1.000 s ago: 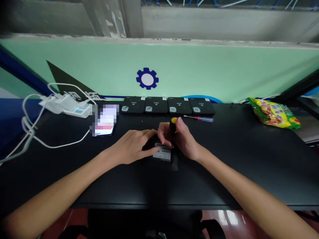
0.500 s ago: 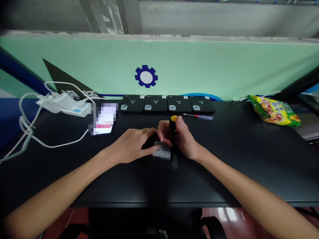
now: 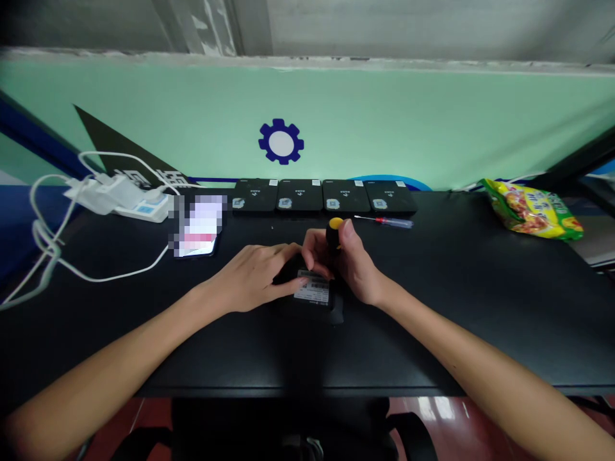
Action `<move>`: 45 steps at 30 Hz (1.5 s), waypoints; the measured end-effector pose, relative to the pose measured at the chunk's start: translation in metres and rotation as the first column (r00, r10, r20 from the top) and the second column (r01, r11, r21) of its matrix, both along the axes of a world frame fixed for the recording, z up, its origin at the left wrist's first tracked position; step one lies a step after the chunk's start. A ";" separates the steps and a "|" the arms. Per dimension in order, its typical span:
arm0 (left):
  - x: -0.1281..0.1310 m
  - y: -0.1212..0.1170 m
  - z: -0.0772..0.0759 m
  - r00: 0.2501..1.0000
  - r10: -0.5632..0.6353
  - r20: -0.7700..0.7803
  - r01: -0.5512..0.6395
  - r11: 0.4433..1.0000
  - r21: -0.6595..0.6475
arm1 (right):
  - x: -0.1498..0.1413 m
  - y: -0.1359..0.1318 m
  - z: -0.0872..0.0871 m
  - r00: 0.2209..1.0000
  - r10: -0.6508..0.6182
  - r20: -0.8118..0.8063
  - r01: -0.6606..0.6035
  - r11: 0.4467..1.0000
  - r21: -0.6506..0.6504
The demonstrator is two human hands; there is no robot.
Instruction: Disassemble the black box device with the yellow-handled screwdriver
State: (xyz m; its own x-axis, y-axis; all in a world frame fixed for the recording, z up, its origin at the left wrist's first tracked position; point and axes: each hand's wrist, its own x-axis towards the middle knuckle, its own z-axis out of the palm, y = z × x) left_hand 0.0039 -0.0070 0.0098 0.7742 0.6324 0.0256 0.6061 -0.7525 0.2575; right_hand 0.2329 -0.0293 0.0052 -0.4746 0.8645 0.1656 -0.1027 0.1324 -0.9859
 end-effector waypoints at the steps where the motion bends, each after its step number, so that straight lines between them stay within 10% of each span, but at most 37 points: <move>1: 0.000 0.000 0.000 1.000 0.000 0.002 0.000 1.000 -0.001 | 0.000 0.000 0.000 1.000 -0.001 0.002 0.001 1.000 0.002; 45: 0.001 0.000 0.000 1.000 0.006 -0.005 -0.006 1.000 -0.012 | -0.001 -0.002 -0.001 0.999 -0.039 0.016 0.039 0.999 0.007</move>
State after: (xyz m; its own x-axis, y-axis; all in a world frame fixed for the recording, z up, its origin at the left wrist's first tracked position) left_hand 0.0045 -0.0074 0.0094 0.7705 0.6373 0.0141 0.6119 -0.7457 0.2638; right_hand 0.2317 -0.0314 0.0042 -0.4428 0.8815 0.1639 -0.0818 0.1423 -0.9864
